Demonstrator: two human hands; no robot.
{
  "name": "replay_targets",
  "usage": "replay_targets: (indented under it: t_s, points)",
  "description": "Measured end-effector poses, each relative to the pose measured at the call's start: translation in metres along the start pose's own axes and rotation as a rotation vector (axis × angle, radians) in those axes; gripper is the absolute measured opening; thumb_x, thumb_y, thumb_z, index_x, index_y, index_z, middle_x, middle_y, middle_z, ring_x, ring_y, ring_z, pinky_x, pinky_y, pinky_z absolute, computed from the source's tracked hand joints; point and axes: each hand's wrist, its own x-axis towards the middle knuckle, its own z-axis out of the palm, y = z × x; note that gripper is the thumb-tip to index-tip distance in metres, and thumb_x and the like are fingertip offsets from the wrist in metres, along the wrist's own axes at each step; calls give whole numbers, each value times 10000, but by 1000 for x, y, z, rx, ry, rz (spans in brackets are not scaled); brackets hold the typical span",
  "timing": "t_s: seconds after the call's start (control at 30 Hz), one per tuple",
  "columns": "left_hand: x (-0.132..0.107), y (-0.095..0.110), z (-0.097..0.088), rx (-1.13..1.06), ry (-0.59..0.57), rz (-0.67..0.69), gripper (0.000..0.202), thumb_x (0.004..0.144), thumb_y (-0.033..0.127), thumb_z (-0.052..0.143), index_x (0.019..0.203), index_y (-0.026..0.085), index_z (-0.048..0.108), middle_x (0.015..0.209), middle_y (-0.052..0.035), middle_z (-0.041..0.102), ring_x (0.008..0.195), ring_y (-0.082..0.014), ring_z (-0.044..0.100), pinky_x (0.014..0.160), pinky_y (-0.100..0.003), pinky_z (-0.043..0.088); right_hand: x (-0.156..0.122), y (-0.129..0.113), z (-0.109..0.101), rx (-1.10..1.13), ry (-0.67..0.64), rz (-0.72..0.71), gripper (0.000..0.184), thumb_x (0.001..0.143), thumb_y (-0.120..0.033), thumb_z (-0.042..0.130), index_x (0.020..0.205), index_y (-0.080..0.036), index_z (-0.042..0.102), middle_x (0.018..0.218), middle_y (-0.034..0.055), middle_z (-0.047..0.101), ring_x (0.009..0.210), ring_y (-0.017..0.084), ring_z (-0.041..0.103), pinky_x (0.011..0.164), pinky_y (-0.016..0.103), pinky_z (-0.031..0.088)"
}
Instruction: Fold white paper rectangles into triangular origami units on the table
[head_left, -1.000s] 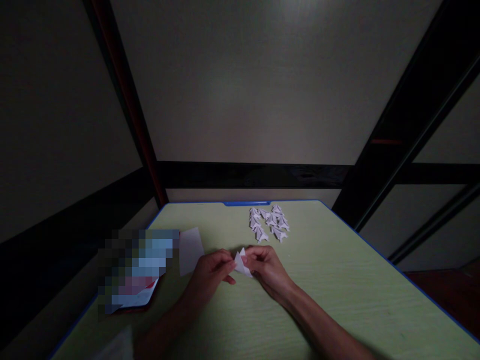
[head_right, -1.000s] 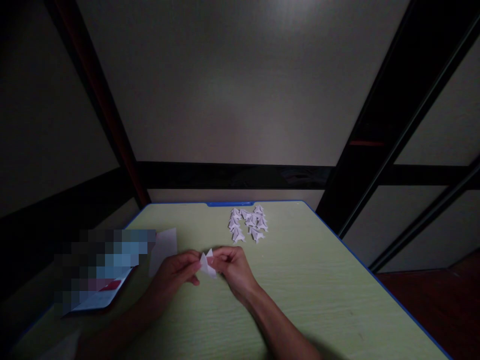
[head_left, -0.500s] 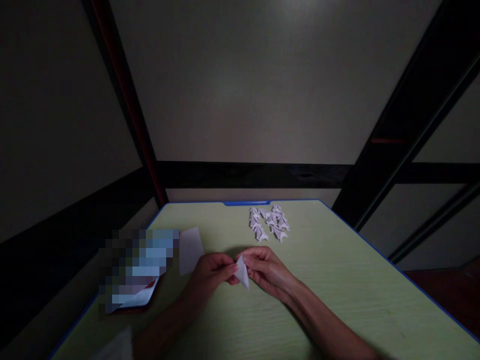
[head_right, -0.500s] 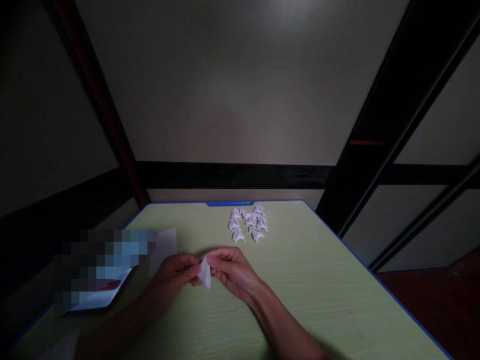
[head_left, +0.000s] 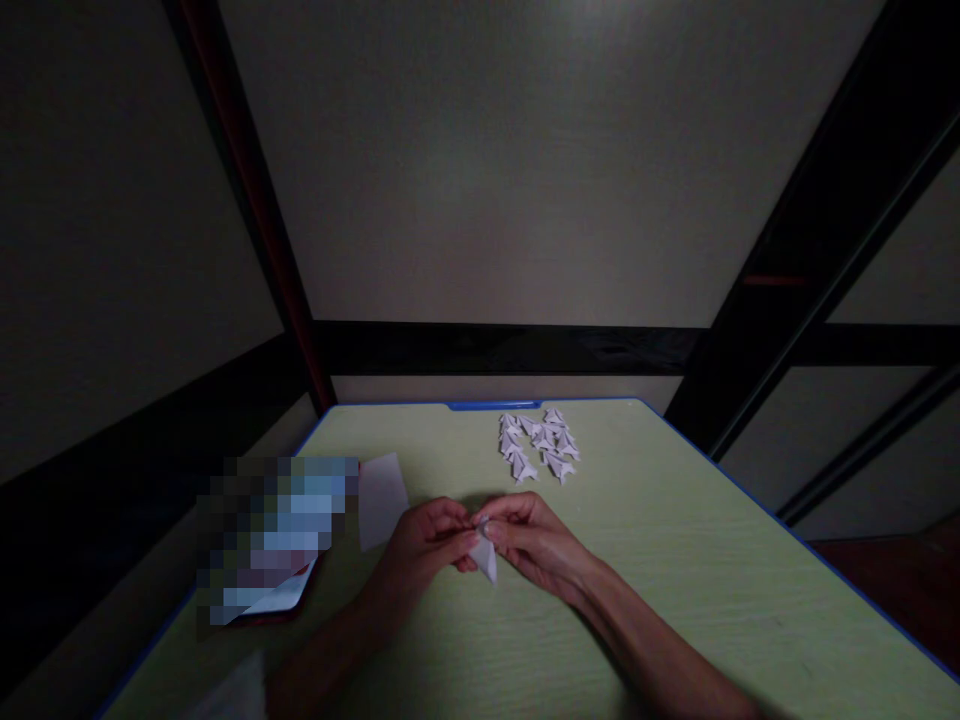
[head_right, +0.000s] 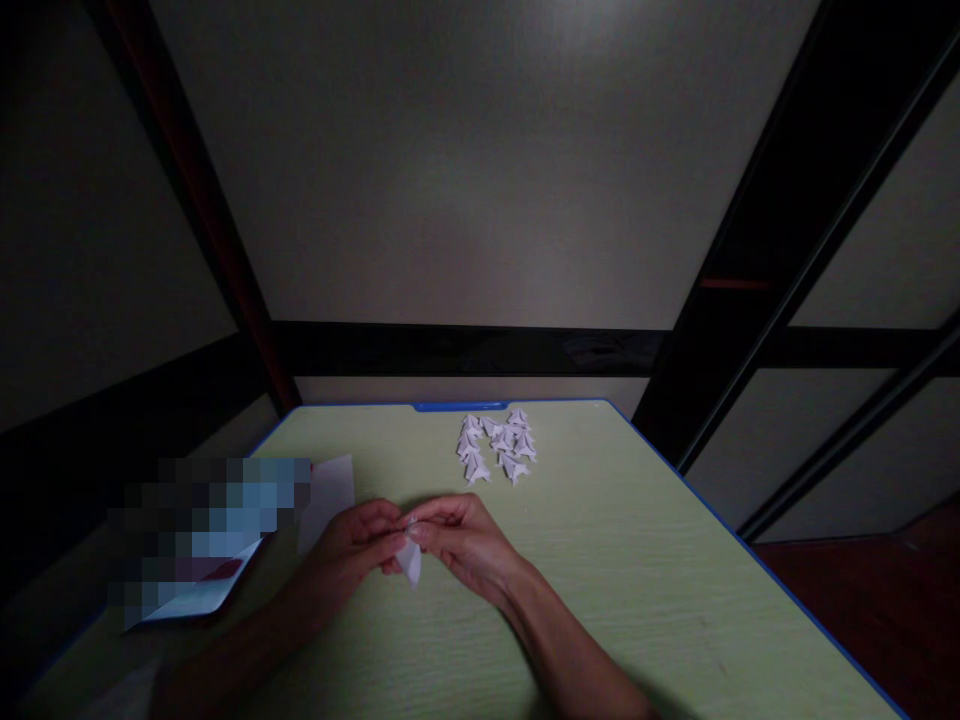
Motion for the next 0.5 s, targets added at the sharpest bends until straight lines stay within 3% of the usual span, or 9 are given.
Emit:
replay_targets:
  t_s: [0.4, 0.5]
  points:
    - [0, -3, -4, 119, -133, -62, 161, 541, 260, 616, 471, 118, 591, 383, 35, 523, 389, -65, 444, 428, -177, 322, -2, -2, 0, 3, -125, 0, 146, 609, -188, 648, 691, -111, 556, 587, 19, 626, 521, 114, 582, 533, 236, 445]
    - [0, -2, -4, 133, -120, -63, 155, 532, 254, 615, 466, 118, 581, 378, 38, 511, 382, -64, 434, 422, -178, 318, -1, -1, -1, -12, -125, 18, 165, 608, -199, 649, 692, -119, 531, 589, 10, 609, 525, 107, 566, 554, 248, 432]
